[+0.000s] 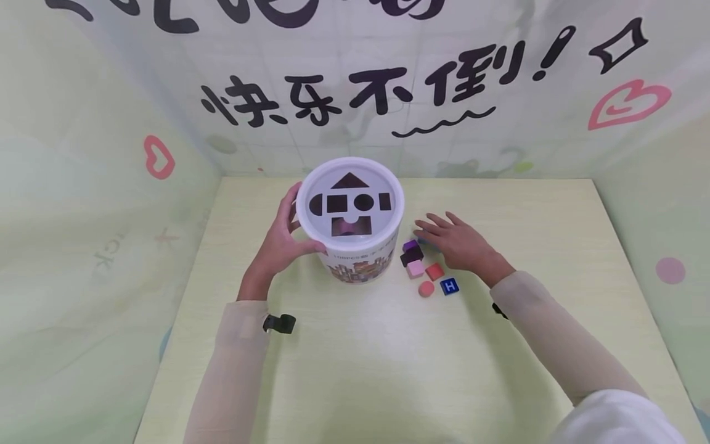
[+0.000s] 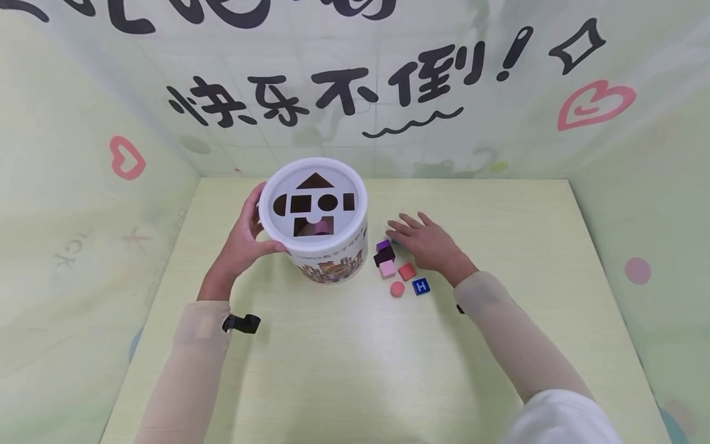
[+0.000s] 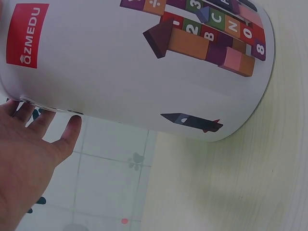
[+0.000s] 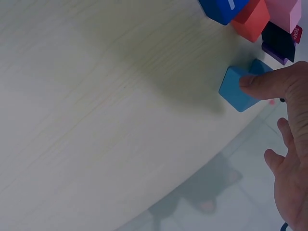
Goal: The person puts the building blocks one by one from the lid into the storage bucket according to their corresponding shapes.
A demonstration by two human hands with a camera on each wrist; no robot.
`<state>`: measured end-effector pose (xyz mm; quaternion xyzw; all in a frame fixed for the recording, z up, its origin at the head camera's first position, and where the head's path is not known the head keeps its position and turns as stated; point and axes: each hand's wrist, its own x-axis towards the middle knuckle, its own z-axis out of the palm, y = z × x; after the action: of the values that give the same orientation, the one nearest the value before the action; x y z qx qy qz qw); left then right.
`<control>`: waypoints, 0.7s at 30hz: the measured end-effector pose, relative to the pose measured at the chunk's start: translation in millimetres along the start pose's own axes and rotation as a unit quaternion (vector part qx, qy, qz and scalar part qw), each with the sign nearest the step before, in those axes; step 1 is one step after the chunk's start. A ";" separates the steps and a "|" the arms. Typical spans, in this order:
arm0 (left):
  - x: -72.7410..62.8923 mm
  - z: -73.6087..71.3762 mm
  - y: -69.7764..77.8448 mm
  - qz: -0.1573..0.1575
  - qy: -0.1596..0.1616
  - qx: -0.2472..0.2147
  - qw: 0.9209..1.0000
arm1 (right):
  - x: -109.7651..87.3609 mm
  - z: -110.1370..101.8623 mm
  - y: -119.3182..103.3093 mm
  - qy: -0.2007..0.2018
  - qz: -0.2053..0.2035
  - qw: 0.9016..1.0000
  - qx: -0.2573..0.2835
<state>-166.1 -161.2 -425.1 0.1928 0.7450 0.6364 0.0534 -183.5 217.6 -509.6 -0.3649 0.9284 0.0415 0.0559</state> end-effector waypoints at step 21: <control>0.4 -0.2 -0.5 0.003 -0.002 -0.005 1.000 | 5.1 4.6 -3.4 -0.027 0.037 0.999 -0.011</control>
<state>-166.5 -161.2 -425.5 0.1962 0.7408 0.6402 0.0537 -184.5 212.2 -515.0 -0.3299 0.9388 0.0639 0.0753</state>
